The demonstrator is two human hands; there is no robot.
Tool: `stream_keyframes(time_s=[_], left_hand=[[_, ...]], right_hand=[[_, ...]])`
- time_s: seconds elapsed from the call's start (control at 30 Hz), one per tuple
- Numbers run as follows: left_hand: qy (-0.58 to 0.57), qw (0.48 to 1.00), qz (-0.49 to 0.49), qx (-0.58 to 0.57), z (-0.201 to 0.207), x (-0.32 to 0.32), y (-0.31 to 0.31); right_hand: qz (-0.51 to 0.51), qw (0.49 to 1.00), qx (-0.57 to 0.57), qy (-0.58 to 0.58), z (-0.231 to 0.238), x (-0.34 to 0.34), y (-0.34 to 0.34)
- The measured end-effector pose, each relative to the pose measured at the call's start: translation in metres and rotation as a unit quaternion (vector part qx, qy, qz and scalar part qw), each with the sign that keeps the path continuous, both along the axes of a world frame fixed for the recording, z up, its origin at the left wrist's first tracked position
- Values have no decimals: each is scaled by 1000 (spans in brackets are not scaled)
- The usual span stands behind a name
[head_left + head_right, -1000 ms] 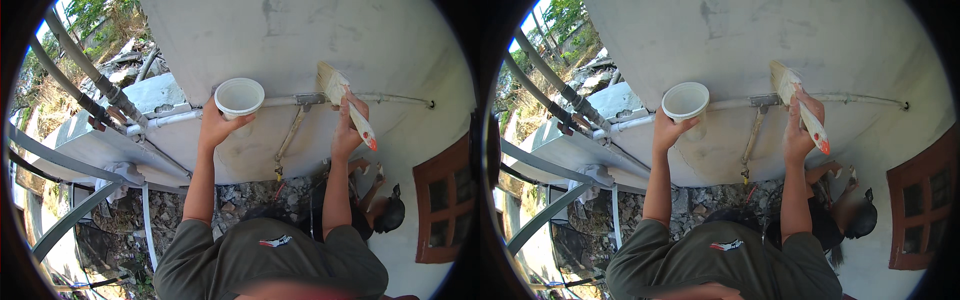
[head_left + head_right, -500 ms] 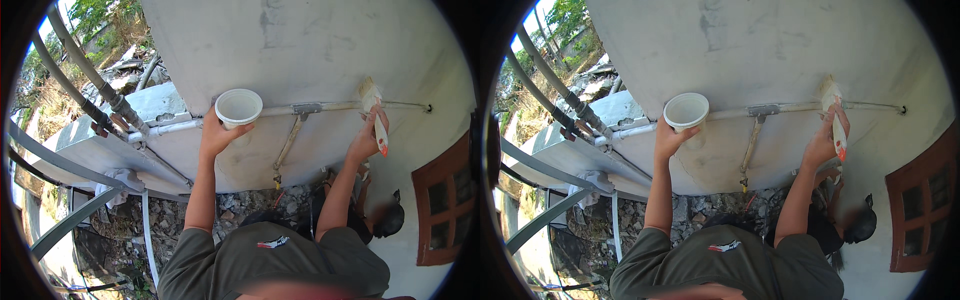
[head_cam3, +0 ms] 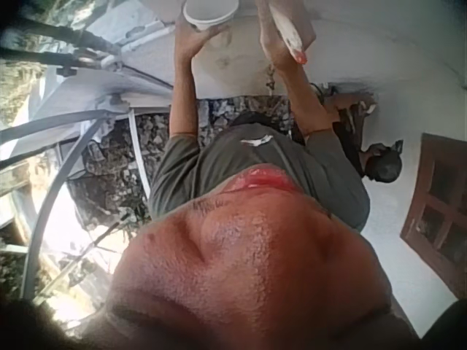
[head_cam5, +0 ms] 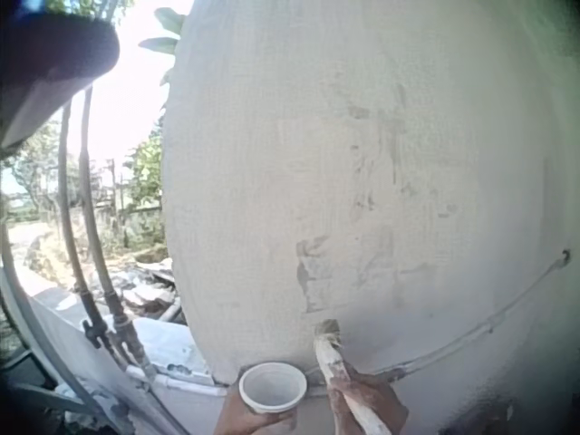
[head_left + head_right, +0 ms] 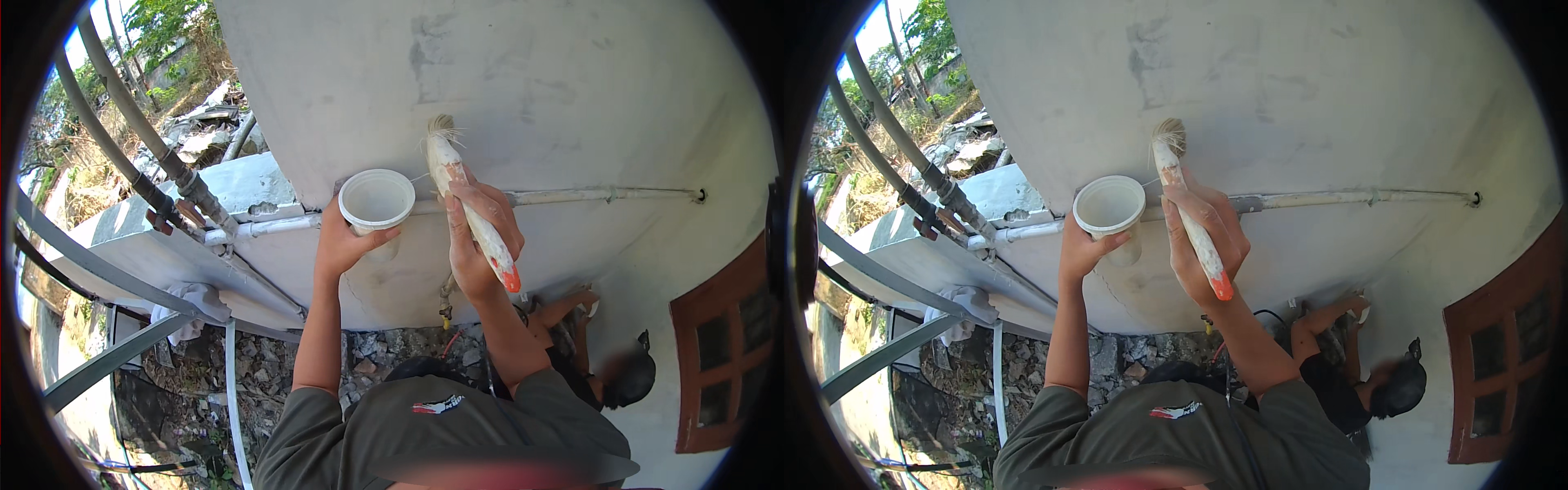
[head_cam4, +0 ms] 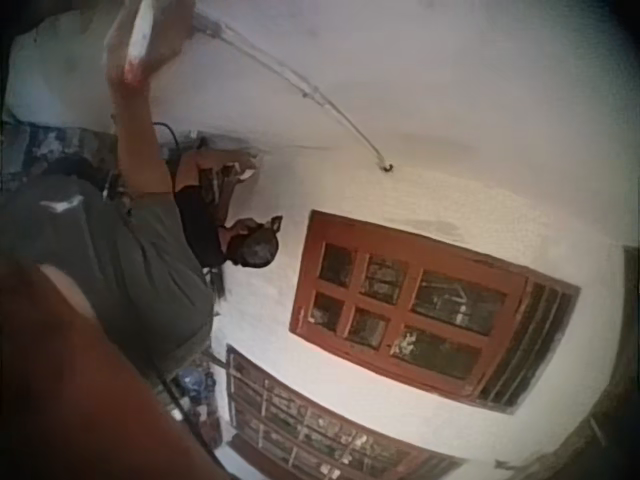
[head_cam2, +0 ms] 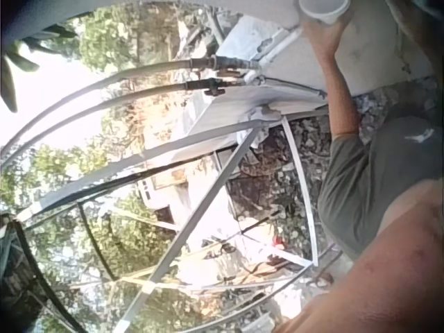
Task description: Apply white paint to a wall and conduit using a brush.
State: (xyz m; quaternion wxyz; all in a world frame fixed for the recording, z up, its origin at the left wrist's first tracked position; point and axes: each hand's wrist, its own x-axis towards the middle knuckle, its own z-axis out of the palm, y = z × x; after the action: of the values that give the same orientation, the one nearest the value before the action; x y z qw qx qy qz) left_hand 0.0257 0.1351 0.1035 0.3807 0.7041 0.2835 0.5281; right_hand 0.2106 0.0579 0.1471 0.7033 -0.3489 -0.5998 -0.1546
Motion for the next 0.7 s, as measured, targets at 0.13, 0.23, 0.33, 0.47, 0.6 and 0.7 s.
stream_keyframes(time_s=[0.13,0.23,0.33,0.47,0.6,0.7], left_hand=[[8,1000,5,3,2,1,2],[17,1000,0,-13,0,2,1],[19,1000,6,-10,0,0,3],[19,1000,17,9,0,3,2],[20,1000,17,3,-2,1,3],[7,1000,12,-3,-2,1,4]], right_hand=[[255,953,-119,109,-2,32,3],[232,954,-138,130,5,56,5],[156,975,-123,102,8,72,11],[106,987,-75,91,2,78,9],[61,984,-118,119,2,85,3],[22,986,-126,110,0,88,1]])
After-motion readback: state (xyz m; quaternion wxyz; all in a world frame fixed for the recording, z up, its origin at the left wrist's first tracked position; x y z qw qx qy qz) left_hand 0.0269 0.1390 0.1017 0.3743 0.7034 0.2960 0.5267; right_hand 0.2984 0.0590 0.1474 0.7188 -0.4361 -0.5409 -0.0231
